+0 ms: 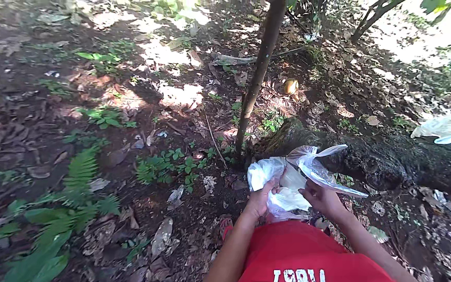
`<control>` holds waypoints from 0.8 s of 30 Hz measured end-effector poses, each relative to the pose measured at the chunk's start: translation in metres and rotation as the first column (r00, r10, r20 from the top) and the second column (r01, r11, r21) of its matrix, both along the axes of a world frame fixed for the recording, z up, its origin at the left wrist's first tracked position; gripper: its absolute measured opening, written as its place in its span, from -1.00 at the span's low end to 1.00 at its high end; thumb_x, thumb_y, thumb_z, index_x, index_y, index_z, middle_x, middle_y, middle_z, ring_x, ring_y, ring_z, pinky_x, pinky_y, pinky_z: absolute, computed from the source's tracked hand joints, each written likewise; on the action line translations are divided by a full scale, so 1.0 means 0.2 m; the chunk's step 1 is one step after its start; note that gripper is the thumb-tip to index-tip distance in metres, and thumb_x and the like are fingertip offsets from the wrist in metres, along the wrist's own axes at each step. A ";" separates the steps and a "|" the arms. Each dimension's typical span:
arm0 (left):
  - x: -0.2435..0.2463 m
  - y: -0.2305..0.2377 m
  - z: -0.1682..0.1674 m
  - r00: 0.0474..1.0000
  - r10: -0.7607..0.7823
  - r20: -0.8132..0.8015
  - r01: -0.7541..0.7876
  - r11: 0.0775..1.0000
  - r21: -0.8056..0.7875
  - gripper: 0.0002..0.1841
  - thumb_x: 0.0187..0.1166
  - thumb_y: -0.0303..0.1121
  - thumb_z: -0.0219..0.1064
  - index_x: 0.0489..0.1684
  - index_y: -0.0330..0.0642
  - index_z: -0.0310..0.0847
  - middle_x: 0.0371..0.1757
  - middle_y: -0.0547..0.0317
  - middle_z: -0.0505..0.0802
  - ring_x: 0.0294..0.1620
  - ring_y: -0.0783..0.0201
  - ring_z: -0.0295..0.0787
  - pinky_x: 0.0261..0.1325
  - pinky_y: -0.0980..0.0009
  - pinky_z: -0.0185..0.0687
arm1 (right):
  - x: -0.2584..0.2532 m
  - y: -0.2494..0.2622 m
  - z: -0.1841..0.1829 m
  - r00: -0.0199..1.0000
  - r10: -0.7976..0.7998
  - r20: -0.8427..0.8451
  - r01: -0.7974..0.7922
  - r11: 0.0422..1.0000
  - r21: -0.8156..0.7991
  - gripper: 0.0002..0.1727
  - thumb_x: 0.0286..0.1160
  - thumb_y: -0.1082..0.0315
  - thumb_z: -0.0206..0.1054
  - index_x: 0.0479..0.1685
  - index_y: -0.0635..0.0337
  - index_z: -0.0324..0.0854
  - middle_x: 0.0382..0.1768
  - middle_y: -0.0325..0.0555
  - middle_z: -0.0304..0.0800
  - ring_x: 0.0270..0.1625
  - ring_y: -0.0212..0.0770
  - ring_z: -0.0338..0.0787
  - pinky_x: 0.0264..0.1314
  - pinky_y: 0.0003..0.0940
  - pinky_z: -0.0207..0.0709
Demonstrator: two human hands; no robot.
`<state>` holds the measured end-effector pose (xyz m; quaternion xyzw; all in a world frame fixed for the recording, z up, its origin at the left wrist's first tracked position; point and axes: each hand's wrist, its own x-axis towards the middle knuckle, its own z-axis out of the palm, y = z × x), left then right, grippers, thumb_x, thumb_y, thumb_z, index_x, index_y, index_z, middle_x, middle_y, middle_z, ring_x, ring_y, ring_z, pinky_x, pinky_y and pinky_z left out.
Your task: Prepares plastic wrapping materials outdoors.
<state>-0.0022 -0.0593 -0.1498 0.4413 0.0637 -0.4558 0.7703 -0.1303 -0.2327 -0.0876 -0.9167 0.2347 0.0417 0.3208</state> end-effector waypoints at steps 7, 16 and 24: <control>-0.08 0.22 0.02 0.803 -0.354 0.479 0.210 0.921 0.329 -0.63 0.61 -0.32 0.35 0.20 -0.46 0.62 -0.07 0.08 0.85 0.01 0.40 0.78 0.27 0.38 0.68 | 0.11 0.18 0.09 0.956 -0.252 0.148 0.122 0.804 0.581 -0.43 0.28 0.08 0.60 0.13 0.32 0.62 -0.22 -0.20 0.86 -0.22 -0.40 0.85 -0.07 -0.38 0.79; -0.04 0.17 0.08 0.286 -0.680 0.676 0.221 0.733 0.644 -0.51 0.42 -0.17 0.47 0.20 -0.36 0.72 0.06 -0.24 0.88 0.20 -0.12 0.82 0.35 -0.17 0.60 | 0.21 0.29 0.07 0.988 0.119 0.097 -0.144 0.938 0.316 0.03 -0.03 -0.01 0.77 0.46 0.45 0.41 0.30 0.27 0.66 0.30 0.01 0.72 0.44 -0.08 0.57; -0.02 0.14 0.03 0.409 -0.673 0.617 0.422 0.739 0.525 0.17 0.11 -0.27 0.72 0.81 -0.38 -0.02 0.54 -0.27 0.61 0.55 0.00 0.57 0.67 0.04 0.42 | 0.20 0.23 -0.02 0.985 -0.156 0.075 0.099 0.860 0.501 -0.83 0.22 0.43 0.51 -0.26 0.26 0.67 -0.42 -0.21 0.71 -0.35 -0.40 0.68 -0.18 -0.37 0.61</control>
